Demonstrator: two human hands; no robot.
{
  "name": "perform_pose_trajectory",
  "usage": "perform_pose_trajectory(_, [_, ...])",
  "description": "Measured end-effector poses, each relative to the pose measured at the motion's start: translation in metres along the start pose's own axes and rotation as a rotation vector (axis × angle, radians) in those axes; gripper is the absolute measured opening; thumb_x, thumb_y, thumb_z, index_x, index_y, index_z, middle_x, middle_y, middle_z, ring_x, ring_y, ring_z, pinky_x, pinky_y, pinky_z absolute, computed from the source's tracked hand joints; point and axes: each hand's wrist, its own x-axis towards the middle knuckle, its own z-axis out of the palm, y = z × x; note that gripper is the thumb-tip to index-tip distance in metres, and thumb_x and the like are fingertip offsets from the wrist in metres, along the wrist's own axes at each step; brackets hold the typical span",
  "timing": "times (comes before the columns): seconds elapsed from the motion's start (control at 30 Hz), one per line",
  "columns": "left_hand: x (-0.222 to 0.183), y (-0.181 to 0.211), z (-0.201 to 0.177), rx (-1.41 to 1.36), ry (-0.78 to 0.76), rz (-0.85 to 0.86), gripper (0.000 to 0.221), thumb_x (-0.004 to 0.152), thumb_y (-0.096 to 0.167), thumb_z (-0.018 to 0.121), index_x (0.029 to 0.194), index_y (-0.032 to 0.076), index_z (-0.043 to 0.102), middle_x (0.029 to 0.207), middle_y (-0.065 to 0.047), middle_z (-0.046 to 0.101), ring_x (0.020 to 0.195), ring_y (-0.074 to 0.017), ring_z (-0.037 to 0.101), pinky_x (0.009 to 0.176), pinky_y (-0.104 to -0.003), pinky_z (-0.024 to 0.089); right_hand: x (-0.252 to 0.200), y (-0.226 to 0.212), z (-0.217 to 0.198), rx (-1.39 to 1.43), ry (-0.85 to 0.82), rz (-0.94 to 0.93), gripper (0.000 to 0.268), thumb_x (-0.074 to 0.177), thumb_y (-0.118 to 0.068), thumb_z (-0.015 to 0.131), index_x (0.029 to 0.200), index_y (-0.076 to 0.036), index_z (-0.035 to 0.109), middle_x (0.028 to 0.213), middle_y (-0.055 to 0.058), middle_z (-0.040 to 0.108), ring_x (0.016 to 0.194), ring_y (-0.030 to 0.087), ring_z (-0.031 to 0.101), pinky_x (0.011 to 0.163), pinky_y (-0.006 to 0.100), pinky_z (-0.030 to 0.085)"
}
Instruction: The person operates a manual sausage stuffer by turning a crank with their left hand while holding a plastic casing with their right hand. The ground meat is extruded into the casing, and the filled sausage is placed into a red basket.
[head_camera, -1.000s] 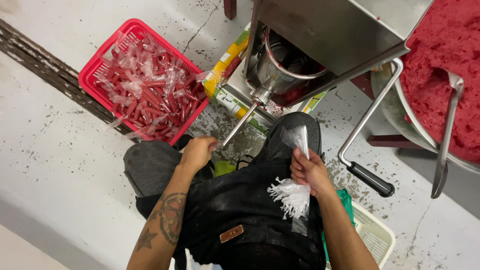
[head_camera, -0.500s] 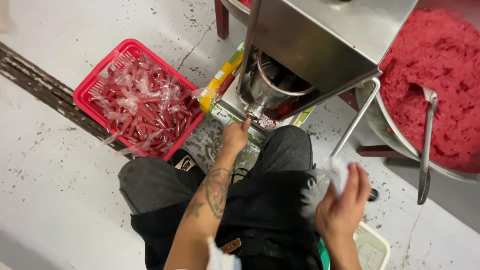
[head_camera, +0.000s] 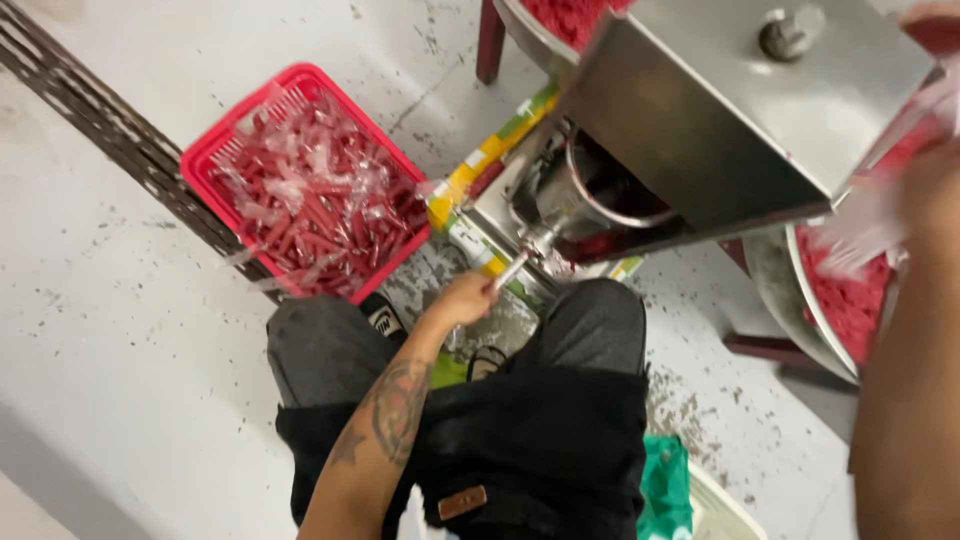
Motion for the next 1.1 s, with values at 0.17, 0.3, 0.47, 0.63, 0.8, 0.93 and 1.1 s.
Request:
perform_pose_trajectory(0.17, [0.013,-0.049,0.020,-0.582,-0.062,-0.075,0.024,0.102,0.018,0.057,0.106,0.000,0.072,0.083,-0.010,0.076,0.055,-0.0158,0.069,0.040,-0.025,0.044,-0.071,0.041,0.081,-0.552,0.086,-0.241,0.020,0.110,0.001,0.074,0.128,0.008,0.066,0.125,0.021,0.069,0.117,0.031,0.064,0.097,0.046,0.056])
perform_pose_trajectory(0.3, [-0.023,-0.043,-0.006,-0.732,-0.145,0.037,0.041,0.101,0.018,0.063,0.126,-0.013,0.060,0.099,-0.029,0.075,0.075,-0.0314,0.078,0.059,-0.035,0.065,-0.140,0.063,0.104,-0.900,0.111,-0.006,0.005,0.109,-0.010,0.070,0.110,-0.005,0.071,0.098,0.016,0.068,0.098,0.038,0.069,0.084,0.048,0.054])
perform_pose_trajectory(0.47, [-0.027,-0.060,-0.002,-0.860,-0.184,-0.041,0.054,0.098,0.022,0.069,0.133,-0.016,0.053,0.102,-0.030,0.074,0.076,-0.0318,0.078,0.059,-0.034,0.066,-0.195,0.039,0.125,-0.966,0.082,0.228,0.009,0.105,-0.012,0.063,0.102,-0.008,0.070,0.085,0.017,0.068,0.091,0.042,0.070,0.079,0.051,0.054])
perform_pose_trajectory(0.63, [-0.033,-0.070,0.000,-0.959,-0.180,-0.082,0.060,0.097,0.020,0.071,0.134,-0.019,0.046,0.098,-0.034,0.073,0.069,-0.0355,0.077,0.055,-0.038,0.066,-0.212,-0.026,0.159,-0.819,0.092,0.581,0.027,0.112,-0.026,0.058,0.104,-0.002,0.069,0.090,0.027,0.068,0.100,0.055,0.064,0.081,0.061,0.048])
perform_pose_trajectory(0.8, [-0.036,-0.081,0.003,-0.976,-0.177,-0.112,0.064,0.096,0.023,0.072,0.136,-0.019,0.044,0.099,-0.036,0.072,0.070,-0.0374,0.076,0.054,-0.039,0.065,-0.226,-0.032,0.158,-0.830,0.100,0.670,0.032,0.114,-0.038,0.056,0.106,-0.010,0.070,0.091,0.020,0.070,0.100,0.049,0.066,0.081,0.056,0.050])
perform_pose_trajectory(0.93, [-0.038,-0.086,0.004,-0.976,-0.166,-0.121,0.070,0.095,0.022,0.074,0.139,-0.020,0.039,0.100,-0.038,0.071,0.070,-0.0387,0.076,0.054,-0.039,0.065,-0.219,-0.037,0.161,-0.812,0.087,0.654,0.031,0.114,-0.033,0.055,0.103,-0.008,0.070,0.083,0.022,0.067,0.088,0.044,0.066,0.078,0.053,0.049])
perform_pose_trajectory(1.1, [-0.043,-0.084,0.005,-0.965,-0.151,-0.101,0.067,0.095,0.023,0.073,0.138,-0.018,0.042,0.100,-0.036,0.073,0.070,-0.0366,0.076,0.053,-0.037,0.065,-0.206,-0.033,0.164,-0.809,0.110,0.654,0.031,0.114,-0.033,0.054,0.105,-0.008,0.070,0.080,0.022,0.068,0.083,0.043,0.068,0.074,0.052,0.051])
